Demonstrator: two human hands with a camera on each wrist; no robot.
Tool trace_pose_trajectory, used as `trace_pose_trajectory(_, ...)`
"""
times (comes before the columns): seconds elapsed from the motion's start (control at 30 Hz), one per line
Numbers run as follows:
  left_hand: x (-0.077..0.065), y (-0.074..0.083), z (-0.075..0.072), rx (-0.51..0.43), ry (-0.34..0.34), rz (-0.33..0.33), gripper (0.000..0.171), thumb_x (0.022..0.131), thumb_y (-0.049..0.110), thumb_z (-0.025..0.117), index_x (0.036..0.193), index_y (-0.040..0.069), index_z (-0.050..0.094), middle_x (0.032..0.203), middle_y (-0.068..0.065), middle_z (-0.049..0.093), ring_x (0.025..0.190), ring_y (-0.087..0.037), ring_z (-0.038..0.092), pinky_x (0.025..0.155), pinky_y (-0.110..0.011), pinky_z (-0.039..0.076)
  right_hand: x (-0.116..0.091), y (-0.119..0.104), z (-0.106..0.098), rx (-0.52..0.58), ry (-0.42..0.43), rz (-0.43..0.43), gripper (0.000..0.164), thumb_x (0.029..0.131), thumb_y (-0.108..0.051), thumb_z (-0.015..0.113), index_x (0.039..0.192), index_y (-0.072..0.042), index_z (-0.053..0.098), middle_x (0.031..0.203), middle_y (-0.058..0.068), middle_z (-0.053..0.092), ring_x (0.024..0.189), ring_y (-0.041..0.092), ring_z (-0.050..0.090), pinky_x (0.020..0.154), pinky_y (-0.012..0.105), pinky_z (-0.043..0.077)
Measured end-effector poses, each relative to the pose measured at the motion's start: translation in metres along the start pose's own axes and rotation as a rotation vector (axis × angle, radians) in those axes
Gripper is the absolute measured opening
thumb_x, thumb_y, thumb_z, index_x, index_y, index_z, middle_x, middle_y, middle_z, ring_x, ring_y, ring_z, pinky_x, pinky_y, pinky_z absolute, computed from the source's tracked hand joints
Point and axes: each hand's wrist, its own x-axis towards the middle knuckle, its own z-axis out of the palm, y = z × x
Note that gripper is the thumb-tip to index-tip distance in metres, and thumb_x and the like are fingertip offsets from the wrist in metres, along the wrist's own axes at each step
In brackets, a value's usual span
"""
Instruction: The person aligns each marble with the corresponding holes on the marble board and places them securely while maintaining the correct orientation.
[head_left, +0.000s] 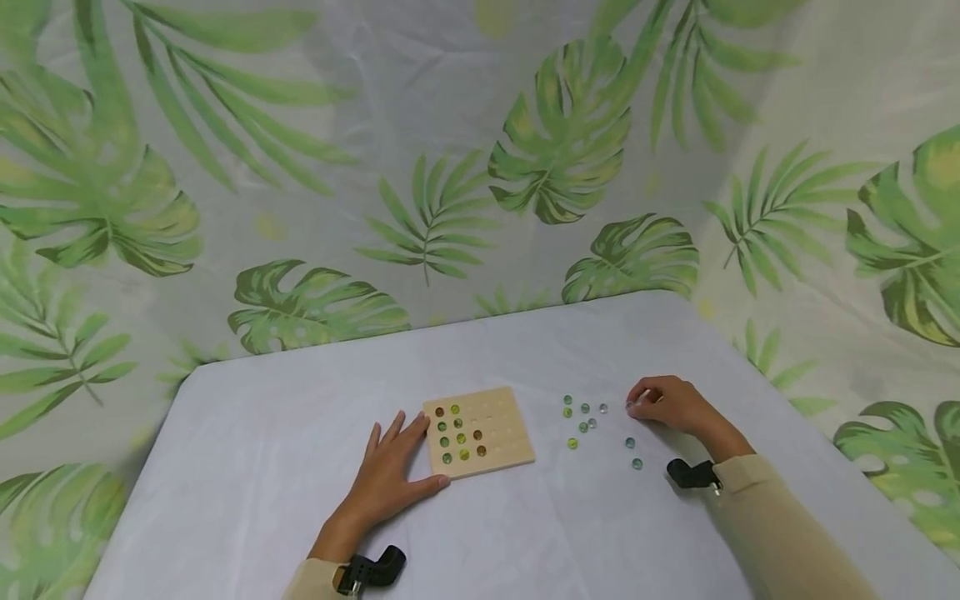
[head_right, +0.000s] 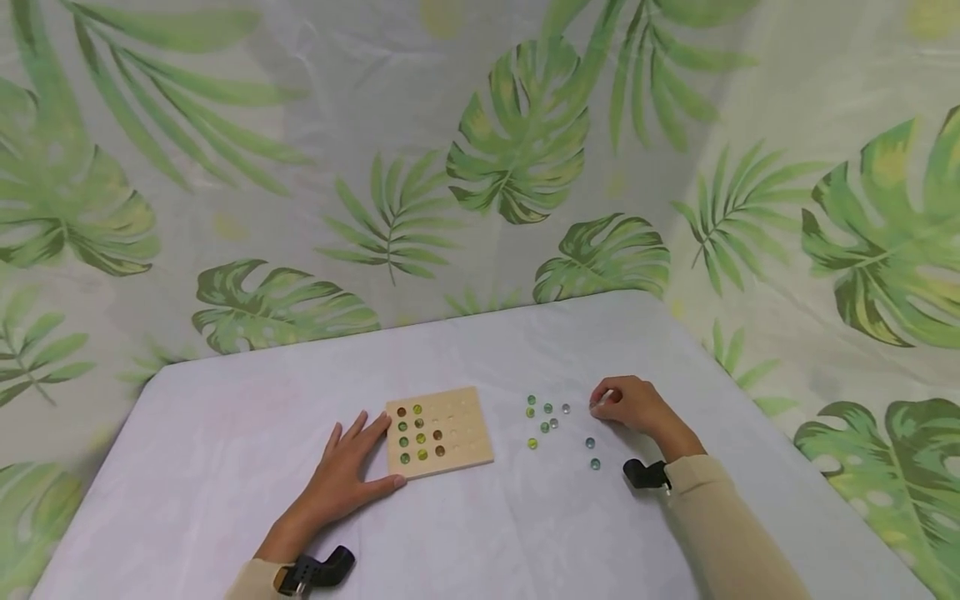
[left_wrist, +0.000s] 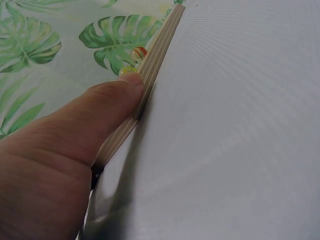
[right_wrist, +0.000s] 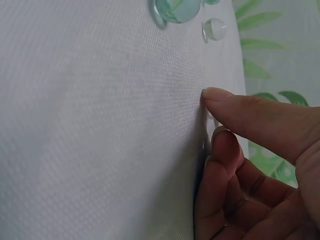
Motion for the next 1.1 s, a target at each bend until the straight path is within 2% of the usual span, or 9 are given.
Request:
trace_pose_trajectory(0.2, 0.004, 0.000, -0.002, -0.001, 0.022, 0.025, 0.096, 0.075, 0.066, 0.068, 0.150, 0.014, 0.038, 0.153, -0.002, 0.038, 0.146, -0.030, 0.018, 0.118, -0.053, 0.000, 0.003, -0.001, -0.002, -0.016, 0.014, -0.030, 0.015, 0.086, -0.024, 0.073, 0.095, -0.012, 0.070, 0.080, 0.005, 0.058, 0.071, 0.020, 0.049, 0.058, 0.030, 0.042)
trace_pose_trajectory(0.53, 0.007, -0.004, -0.005, 0.002, 0.011, 0.020, 0.096, 0.076, 0.066, 0.068, 0.150, 0.015, 0.036, 0.153, -0.001, 0.036, 0.146, -0.028, 0.017, 0.118, -0.051, -0.002, 0.008, -0.016, -0.004, -0.022, 0.018, -0.043, 0.016, 0.087, -0.022, 0.072, 0.099, -0.012, 0.071, 0.085, 0.007, 0.059, 0.071, 0.020, 0.051, 0.058, 0.029, 0.045)
trace_pose_trajectory(0.8, 0.005, -0.003, -0.007, -0.005, -0.008, 0.007, 0.096, 0.076, 0.066, 0.068, 0.151, 0.016, 0.035, 0.154, -0.001, 0.035, 0.147, -0.027, 0.015, 0.119, -0.050, -0.003, 0.013, -0.033, -0.003, 0.000, 0.034, -0.097, 0.016, 0.088, -0.022, 0.072, 0.099, -0.011, 0.071, 0.083, 0.006, 0.060, 0.064, 0.018, 0.054, 0.054, 0.031, 0.046)
trace_pose_trajectory(1.1, 0.001, 0.000, -0.003, -0.008, -0.019, 0.004, 0.096, 0.076, 0.066, 0.067, 0.151, 0.015, 0.036, 0.153, -0.002, 0.036, 0.147, -0.027, 0.016, 0.119, -0.049, -0.002, 0.017, -0.051, 0.004, 0.010, 0.024, -0.098, 0.016, 0.088, -0.021, 0.072, 0.101, -0.011, 0.071, 0.082, 0.007, 0.058, 0.062, 0.019, 0.053, 0.052, 0.031, 0.045)
